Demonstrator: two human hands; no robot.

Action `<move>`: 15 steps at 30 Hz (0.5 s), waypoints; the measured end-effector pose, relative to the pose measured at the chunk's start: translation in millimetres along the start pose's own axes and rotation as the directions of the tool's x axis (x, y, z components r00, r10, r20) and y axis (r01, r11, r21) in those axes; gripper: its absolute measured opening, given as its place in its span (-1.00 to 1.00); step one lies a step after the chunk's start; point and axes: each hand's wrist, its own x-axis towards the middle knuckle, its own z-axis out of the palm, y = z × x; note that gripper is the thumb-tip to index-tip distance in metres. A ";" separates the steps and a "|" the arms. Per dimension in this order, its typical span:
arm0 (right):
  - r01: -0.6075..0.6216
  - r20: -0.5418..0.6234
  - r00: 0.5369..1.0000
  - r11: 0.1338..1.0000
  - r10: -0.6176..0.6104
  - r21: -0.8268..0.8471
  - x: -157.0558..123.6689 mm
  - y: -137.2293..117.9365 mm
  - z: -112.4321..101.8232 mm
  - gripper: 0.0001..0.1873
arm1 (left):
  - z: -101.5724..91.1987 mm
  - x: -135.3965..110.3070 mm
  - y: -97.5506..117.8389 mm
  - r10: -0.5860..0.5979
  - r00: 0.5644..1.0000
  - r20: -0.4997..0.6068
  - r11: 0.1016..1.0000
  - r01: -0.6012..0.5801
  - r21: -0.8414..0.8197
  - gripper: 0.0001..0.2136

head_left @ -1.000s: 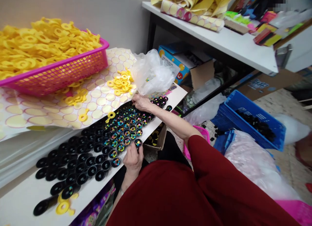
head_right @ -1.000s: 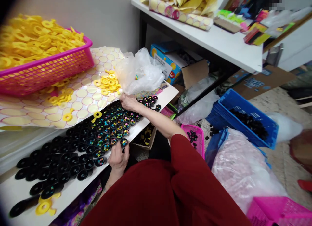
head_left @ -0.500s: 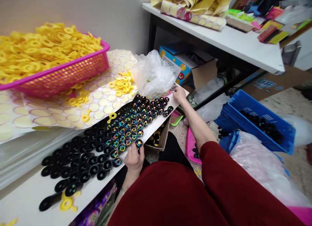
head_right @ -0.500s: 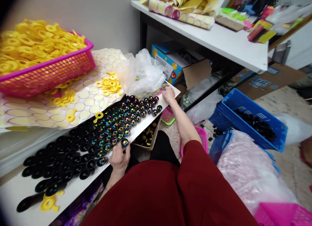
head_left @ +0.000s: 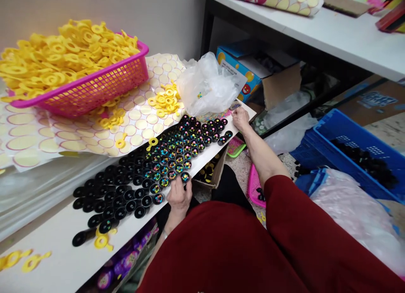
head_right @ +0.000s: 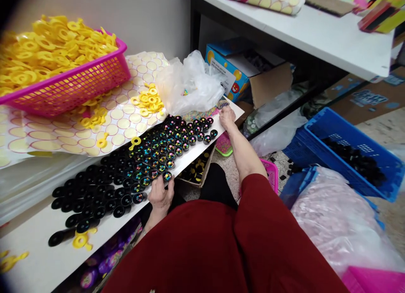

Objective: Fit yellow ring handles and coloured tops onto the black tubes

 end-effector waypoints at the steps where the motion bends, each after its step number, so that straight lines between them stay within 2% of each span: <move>1: -0.004 0.008 1.000 1.000 0.004 -0.006 -1.3 1.0 -1.2 -0.69 | 0.5 -0.1 0.0 -0.005 1.000 -0.001 1.000 0.005 0.002 -0.67; 7: -0.003 0.115 0.993 1.000 0.002 0.011 -10.0 5.8 -3.4 -0.72 | 2.0 -0.4 -0.5 -0.003 1.000 -0.025 1.000 0.003 -0.009 -0.66; 11: -0.027 0.100 0.995 0.997 0.019 0.074 -10.2 8.3 -5.2 -0.71 | 3.0 -0.6 -2.3 -0.003 1.000 -0.031 1.000 0.002 -0.028 -0.65; 15: -0.014 0.072 0.997 0.998 0.009 0.061 -11.5 8.2 -7.7 -0.68 | 4.1 -0.7 -3.1 -0.045 0.999 -0.023 0.997 0.044 -0.071 -0.65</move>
